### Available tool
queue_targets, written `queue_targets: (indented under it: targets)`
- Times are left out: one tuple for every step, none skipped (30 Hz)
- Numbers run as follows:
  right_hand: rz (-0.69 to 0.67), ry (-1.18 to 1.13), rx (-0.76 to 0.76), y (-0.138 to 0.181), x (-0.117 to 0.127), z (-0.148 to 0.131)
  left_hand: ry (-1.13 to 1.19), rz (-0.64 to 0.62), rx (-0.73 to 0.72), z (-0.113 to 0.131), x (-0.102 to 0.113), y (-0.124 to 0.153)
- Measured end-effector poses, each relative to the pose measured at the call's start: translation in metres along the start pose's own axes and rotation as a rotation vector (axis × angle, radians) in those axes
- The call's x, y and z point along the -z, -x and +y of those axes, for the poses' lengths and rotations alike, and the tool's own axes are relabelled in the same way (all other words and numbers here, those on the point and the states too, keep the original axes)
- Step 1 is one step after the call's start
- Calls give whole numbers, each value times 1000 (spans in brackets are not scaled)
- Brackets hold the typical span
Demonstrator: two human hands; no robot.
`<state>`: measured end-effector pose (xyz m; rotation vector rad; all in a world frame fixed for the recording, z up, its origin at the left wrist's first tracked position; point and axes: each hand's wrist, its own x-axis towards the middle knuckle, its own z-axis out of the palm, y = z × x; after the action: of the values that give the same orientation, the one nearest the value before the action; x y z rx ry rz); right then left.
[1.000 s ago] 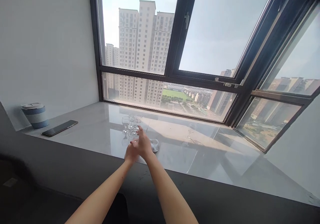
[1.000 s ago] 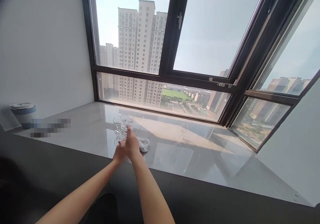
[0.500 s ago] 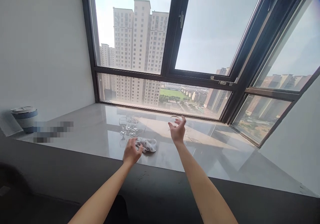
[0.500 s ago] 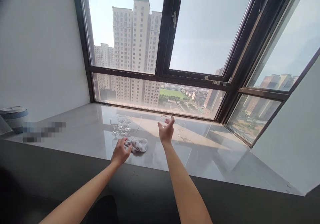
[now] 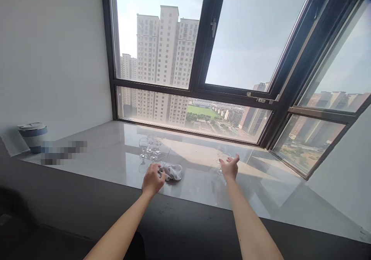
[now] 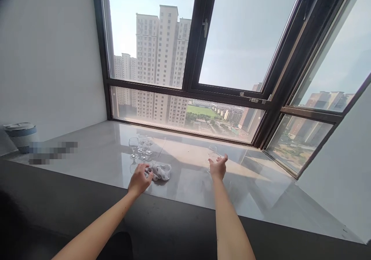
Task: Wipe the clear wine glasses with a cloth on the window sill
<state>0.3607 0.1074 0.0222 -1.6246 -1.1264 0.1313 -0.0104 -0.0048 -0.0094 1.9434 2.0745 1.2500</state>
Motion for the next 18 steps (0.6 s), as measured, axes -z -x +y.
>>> queue_targets:
  targets:
    - [2, -1, 0, -2, -2, 2, 0, -1, 2, 0, 0, 0]
    - [6, -2, -1, -4, -3, 3, 0, -4, 5, 0, 0, 0]
    - [10, -5, -3, -7, -5, 5, 1, -9, 8, 0, 0, 1]
    - [14, -11, -2, -9, -6, 7, 2, -13, 10, 0, 0, 1]
    - [17, -17, 0, -10, -7, 8, 4, -17, 11, 0, 1, 1]
    - [19, -23, 2, -12, -8, 9, 5, -17, 11, 0, 1, 1]
    - [22, -31, 3, -13, -9, 10, 5, -16, 11, 1, 1, 1]
    - [25, -38, 3, -14, -10, 11, 4, -15, 11, 1, 1, 1]
    - [27, -44, 3, -14, -11, 11, 3, -14, 13, 2, 1, 2]
    - [27, -47, 2, -14, -11, 11, 1, -13, 16, 2, 2, 2]
    - [26, -48, 1, -14, -11, 11, -2, -12, 21, 3, 2, 2]
    - [24, -48, 2, -14, -12, 11, -4, -12, 25, 3, 2, 2]
    - [21, -47, 2, -14, -12, 11, -6, -12, 27, 4, 2, 2]
    - [19, -47, 3, -14, -12, 10, -6, -13, 28, 4, 2, 2]
    - [19, -47, 3, -14, -12, 11, -7, -15, 28, 4, 2, 2]
    - [15, -49, 1, -14, -12, 11, -6, -17, 27, 4, 2, 2]
    - [6, -51, -4, -15, -12, 11, -4, -19, 26, 4, 2, 2]
    - [-5, -51, -10, -14, -12, 11, -4, -20, 25, 4, 2, 2]
